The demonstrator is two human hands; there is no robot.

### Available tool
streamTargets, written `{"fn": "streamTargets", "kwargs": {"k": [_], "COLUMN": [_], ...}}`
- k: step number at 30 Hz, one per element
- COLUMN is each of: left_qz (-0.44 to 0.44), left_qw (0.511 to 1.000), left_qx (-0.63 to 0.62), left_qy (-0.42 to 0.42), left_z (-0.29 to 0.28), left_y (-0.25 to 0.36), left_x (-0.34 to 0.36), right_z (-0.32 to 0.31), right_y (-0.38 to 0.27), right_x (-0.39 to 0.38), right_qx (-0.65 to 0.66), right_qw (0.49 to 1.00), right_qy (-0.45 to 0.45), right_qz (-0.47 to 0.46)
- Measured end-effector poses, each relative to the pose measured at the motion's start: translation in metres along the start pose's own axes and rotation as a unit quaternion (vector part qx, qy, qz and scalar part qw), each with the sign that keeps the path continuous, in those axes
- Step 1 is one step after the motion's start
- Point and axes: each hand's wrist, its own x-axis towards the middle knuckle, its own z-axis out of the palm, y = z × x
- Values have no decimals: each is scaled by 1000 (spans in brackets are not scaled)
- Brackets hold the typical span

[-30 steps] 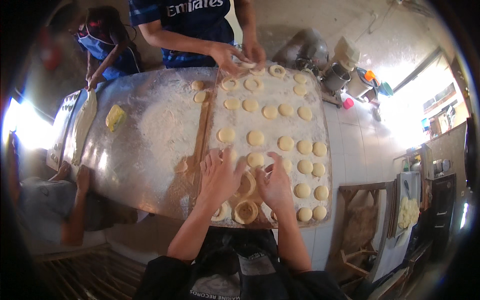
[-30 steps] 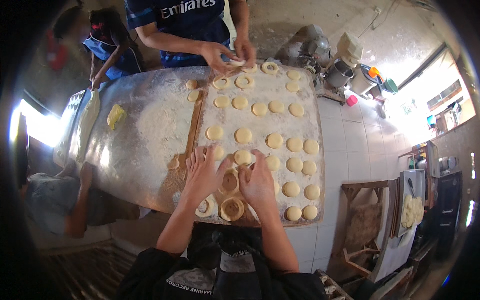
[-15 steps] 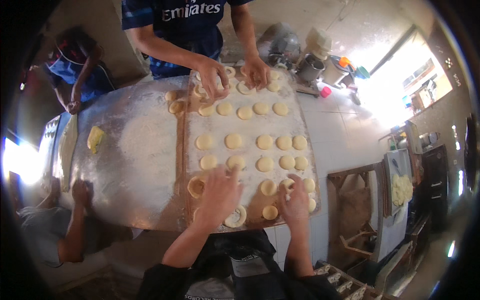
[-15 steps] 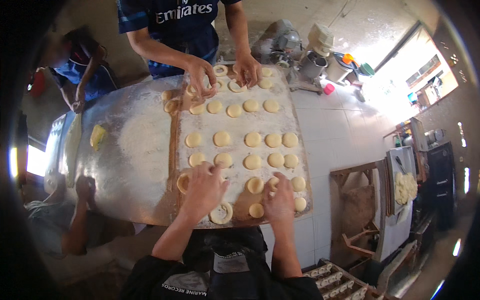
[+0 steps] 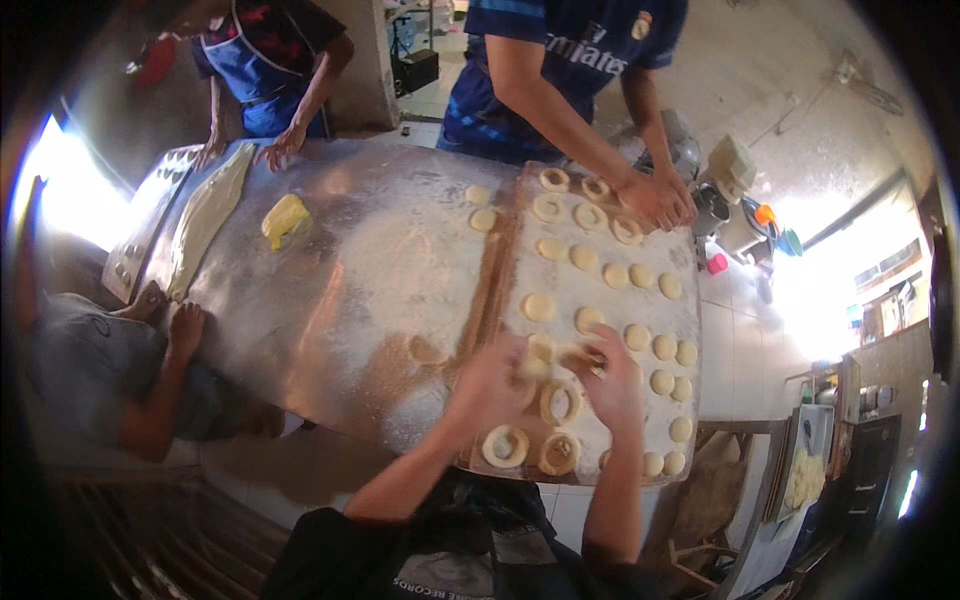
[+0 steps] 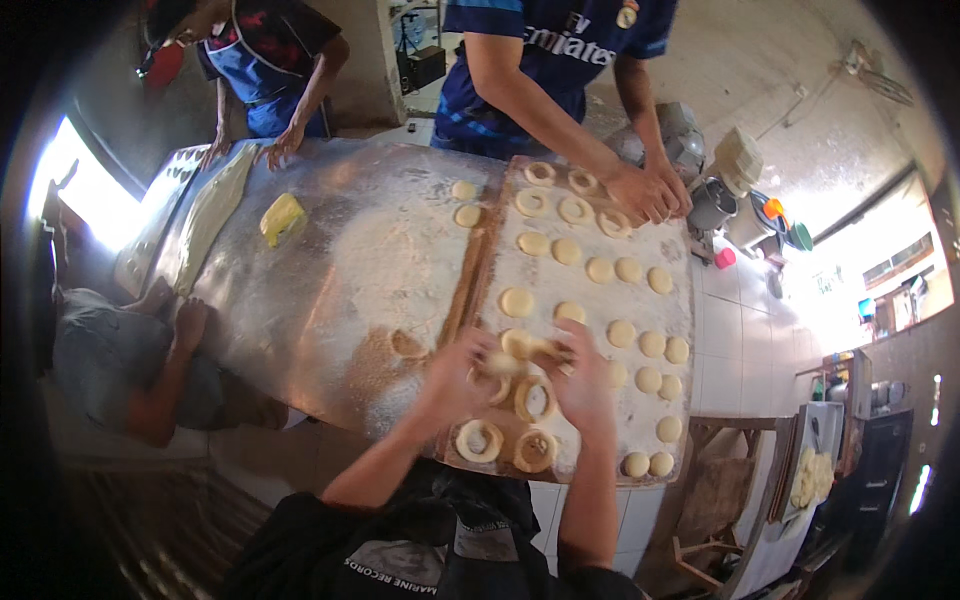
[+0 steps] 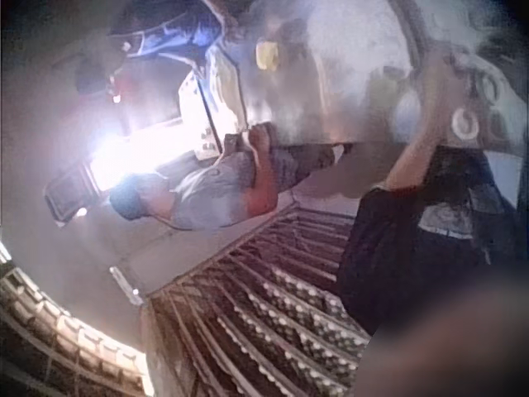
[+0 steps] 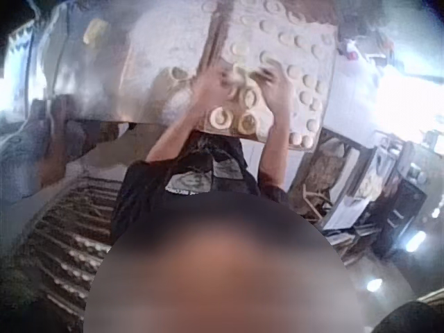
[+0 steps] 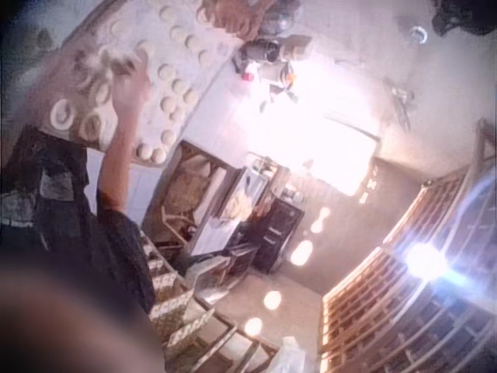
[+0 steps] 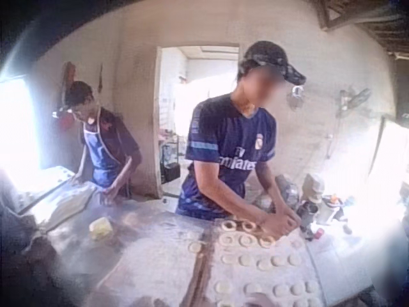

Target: The person shapes small dough balls into rings by hand and places them on a wooden tray. They repeat this process continuously while coworkers also shape dough nearby.

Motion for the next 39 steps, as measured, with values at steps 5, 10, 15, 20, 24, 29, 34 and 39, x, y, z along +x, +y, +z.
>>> {"fn": "streamTargets", "kwargs": {"k": [5, 10, 15, 20, 24, 29, 34, 39], "left_qz": [-64, -21, -49, -22, 55, 216, 306, 219], "left_qw": [986, 947, 993, 986, 995, 946, 940, 917], "left_qx": [131, 192, -55, -146, 9, 129, -110, -324], "left_qy": [78, 255, 96, 72, 79, 207, 101, 71], "left_z": [-126, -144, -159, -177, -176, -156, -142, -115], "left_y": [-89, -101, -96, -50, -41, -51, -54, -29], "left_x": [10, 12, 22, 5, -4, 2, -2, -16], "right_z": [152, 222, 188, 173, 189, 191, 169, 143], "right_y": [-50, -44, -95, -110, -128, -113, -81, -96], "right_x": [89, 118, 82, 48, 37, 31, 6, -6], "right_qx": [-158, -325, 37, 215, -20, 315, 672, 192], "right_qw": [956, 916, 973, 964, 994, 939, 715, 971], "right_qy": [-217, -155, -229, -156, 31, -100, -194, 4], "right_qz": [-117, -174, -15, -20, -100, -96, 6, -142]}}
